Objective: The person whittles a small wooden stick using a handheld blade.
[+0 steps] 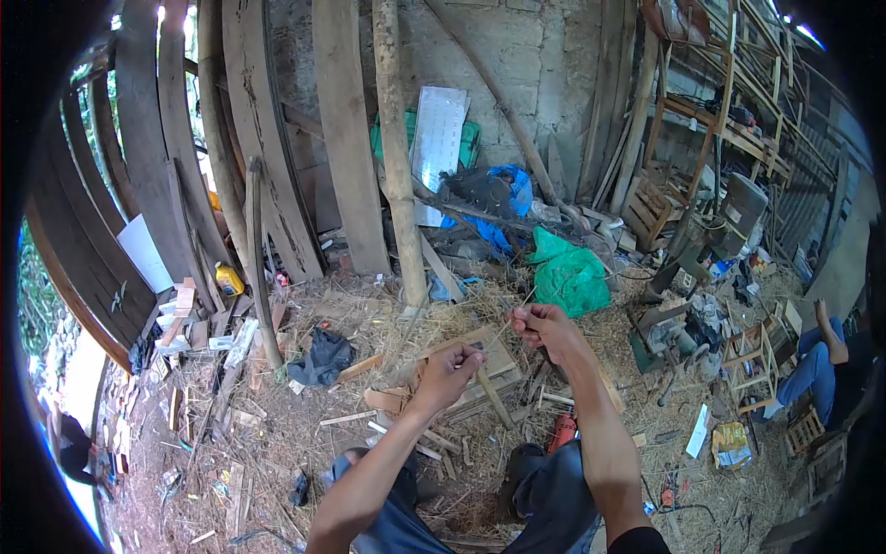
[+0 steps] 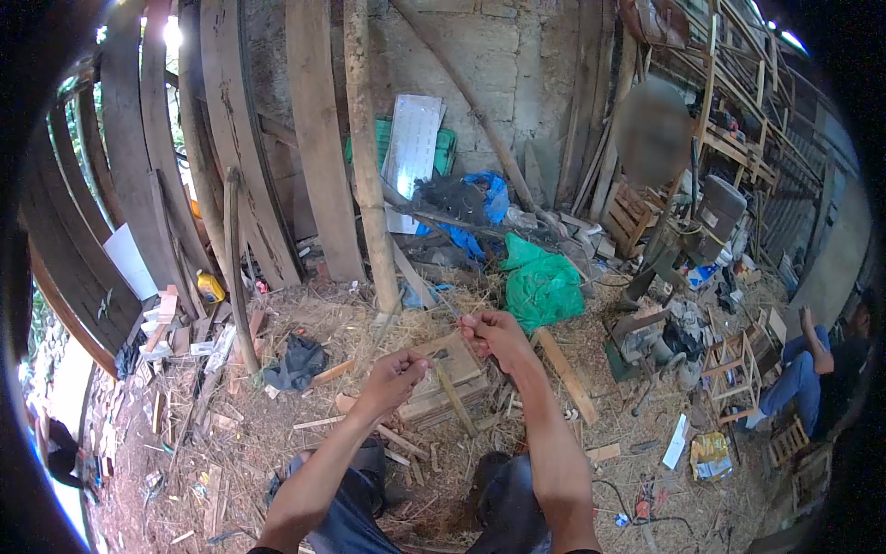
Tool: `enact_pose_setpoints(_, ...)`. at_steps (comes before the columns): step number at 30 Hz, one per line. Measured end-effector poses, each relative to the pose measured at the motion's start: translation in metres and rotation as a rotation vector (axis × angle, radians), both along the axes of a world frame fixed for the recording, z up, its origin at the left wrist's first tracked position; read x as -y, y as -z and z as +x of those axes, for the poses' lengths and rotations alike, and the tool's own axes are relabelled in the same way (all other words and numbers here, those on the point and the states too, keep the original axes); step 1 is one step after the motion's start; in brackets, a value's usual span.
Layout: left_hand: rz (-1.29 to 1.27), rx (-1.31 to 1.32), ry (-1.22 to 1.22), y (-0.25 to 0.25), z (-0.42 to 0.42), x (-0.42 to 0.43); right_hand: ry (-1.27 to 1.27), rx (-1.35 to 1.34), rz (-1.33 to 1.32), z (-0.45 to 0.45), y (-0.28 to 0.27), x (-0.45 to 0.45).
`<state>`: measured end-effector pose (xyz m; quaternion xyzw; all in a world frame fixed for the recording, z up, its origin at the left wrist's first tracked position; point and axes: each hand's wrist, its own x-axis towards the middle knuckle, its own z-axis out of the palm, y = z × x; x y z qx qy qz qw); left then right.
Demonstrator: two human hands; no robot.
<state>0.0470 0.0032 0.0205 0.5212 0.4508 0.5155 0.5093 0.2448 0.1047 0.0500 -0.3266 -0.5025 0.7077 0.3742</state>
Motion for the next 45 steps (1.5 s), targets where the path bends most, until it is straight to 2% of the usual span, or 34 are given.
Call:
enact_pose_setpoints(4, 0.005, -0.036, -0.034, 0.001, 0.001, 0.002, 0.056, 0.003, 0.034, -0.018, 0.005, 0.014)
enact_pose_setpoints(7, 0.017, -0.031, -0.048, -0.002, -0.006, 0.002, -0.073, 0.038, 0.08, -0.024, 0.006, 0.022)
enact_pose_setpoints(9, 0.004, -0.034, -0.051, 0.003, -0.008, 0.006, 0.022, 0.065, 0.066, -0.008, 0.002, 0.004)
enact_pose_setpoints(11, 0.079, -0.052, -0.043, 0.01, -0.001, 0.001, 0.024, 0.011, 0.022, -0.013, 0.005, 0.005)
enact_pose_setpoints(14, 0.062, -0.018, -0.025, 0.011, -0.004, 0.001, 0.06, -0.012, 0.051, -0.021, 0.016, 0.014)
enact_pose_setpoints(16, 0.013, -0.008, -0.032, -0.003, -0.008, 0.004, 0.132, 0.178, 0.052, -0.03, 0.019, 0.017)
enact_pose_setpoints(17, -0.049, 0.006, -0.031, -0.007, -0.01, 0.01, 0.134, 0.169, 0.04, -0.021, 0.02, 0.006)
enact_pose_setpoints(19, -0.082, 0.016, -0.01, -0.011, -0.011, 0.019, 0.268, -0.124, 0.082, 0.012, 0.02, -0.029)
enact_pose_setpoints(21, -0.087, 0.043, 0.002, -0.013, -0.011, 0.015, 0.307, -0.137, 0.049, 0.023, 0.025, -0.029)
enact_pose_setpoints(24, -0.024, -0.029, -0.052, -0.001, -0.012, 0.008, 0.33, -0.153, 0.003, 0.025, 0.031, -0.023)
enact_pose_setpoints(26, 0.169, -0.158, -0.18, 0.012, -0.013, 0.0, 0.311, -0.159, -0.006, 0.02, 0.029, -0.015)
enact_pose_setpoints(27, 0.168, -0.158, -0.185, 0.007, -0.012, 0.002, 0.29, -0.146, 0.014, 0.016, 0.024, -0.01)
enact_pose_setpoints(29, 0.161, -0.353, -0.291, -0.007, -0.007, 0.006, 0.263, -0.133, 0.035, 0.004, 0.017, 0.002)
enact_pose_setpoints(32, 0.263, -0.409, -0.332, 0.002, -0.006, -0.001, 0.258, -0.022, 0.092, -0.026, 0.003, 0.028)
enact_pose_setpoints(34, 0.237, -0.382, -0.296, 0.005, -0.005, 0.003, 0.14, -0.074, 0.092, -0.036, -0.005, 0.038)
enact_pose_setpoints(38, 0.269, -0.451, -0.272, 0.012, -0.007, 0.004, 0.241, -0.153, 0.131, -0.013, 0.01, 0.01)
enact_pose_setpoints(42, 0.263, -0.404, -0.187, 0.016, -0.009, 0.003, 0.204, -0.082, 0.112, -0.013, 0.014, 0.011)
enact_pose_setpoints(44, 0.018, -0.104, -0.008, 0.0, -0.005, 0.003, 0.149, -0.046, 0.124, -0.019, 0.011, 0.016)
enact_pose_setpoints(45, 0.016, -0.097, -0.02, 0.001, -0.004, -0.001, 0.068, -0.033, 0.143, -0.025, 0.008, 0.023)
